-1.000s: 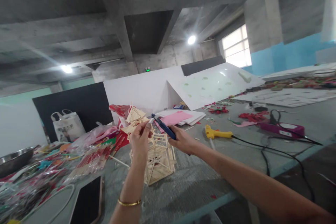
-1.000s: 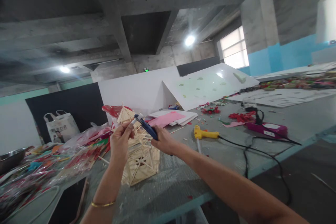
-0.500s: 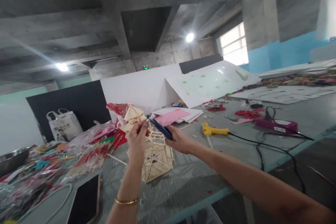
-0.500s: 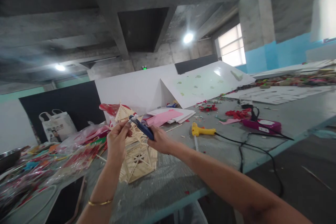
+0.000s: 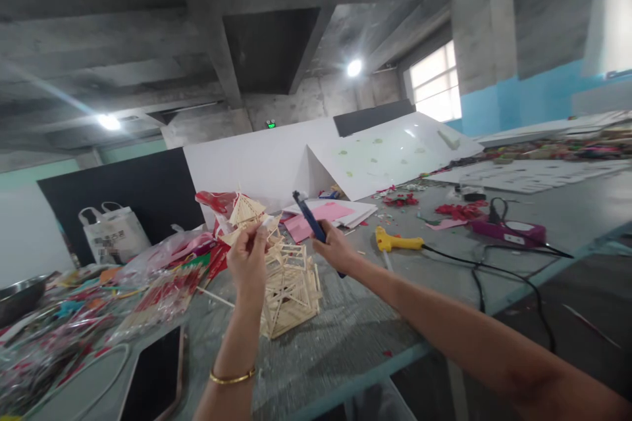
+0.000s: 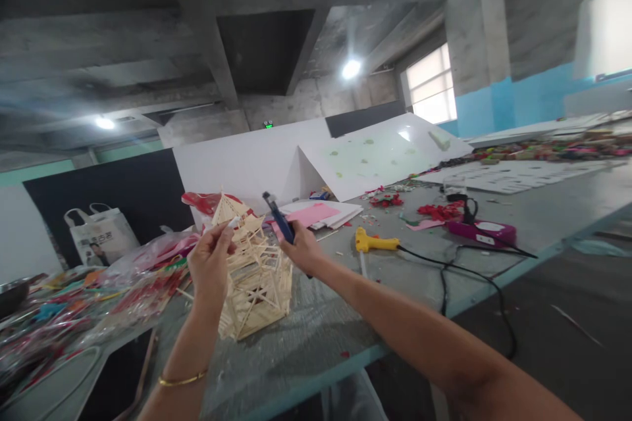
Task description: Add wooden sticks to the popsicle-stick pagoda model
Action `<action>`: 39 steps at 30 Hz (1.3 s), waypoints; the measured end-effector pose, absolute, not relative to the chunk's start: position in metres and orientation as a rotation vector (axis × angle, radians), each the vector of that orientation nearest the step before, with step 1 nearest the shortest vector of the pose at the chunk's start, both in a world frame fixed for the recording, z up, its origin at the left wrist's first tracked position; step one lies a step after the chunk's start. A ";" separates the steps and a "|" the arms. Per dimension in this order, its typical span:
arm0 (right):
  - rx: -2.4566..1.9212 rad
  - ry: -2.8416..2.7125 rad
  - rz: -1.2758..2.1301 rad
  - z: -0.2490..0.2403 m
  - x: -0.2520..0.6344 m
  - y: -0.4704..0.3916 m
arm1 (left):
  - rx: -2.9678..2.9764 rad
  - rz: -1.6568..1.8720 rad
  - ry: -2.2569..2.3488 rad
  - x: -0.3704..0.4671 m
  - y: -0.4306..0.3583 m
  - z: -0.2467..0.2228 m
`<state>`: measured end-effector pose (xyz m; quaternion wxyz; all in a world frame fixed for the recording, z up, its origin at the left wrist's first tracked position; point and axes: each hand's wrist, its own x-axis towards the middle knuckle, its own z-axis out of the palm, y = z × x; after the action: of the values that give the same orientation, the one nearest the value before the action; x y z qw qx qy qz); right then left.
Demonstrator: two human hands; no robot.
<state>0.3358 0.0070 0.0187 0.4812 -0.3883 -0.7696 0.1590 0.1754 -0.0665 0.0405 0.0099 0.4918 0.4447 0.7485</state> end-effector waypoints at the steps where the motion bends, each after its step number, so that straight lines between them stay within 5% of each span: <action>1: -1.059 -1.844 0.401 0.020 0.337 0.014 | 1.541 2.350 1.416 0.175 -0.067 0.040; 16: -1.885 -1.996 0.084 -0.023 0.358 0.093 | 1.985 2.322 1.798 0.182 -0.073 0.033; 33: -1.686 -1.974 -0.057 -0.019 0.356 0.104 | 2.314 2.267 1.803 0.189 -0.076 0.034; 39: -1.769 -1.769 0.036 -0.013 0.375 0.115 | 1.938 2.466 1.622 0.200 -0.150 0.024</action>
<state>0.3745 0.1151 -0.0127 0.3144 -0.6712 -0.6711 0.0137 0.1995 -0.1496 0.0243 -0.1937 0.5385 0.4506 0.6852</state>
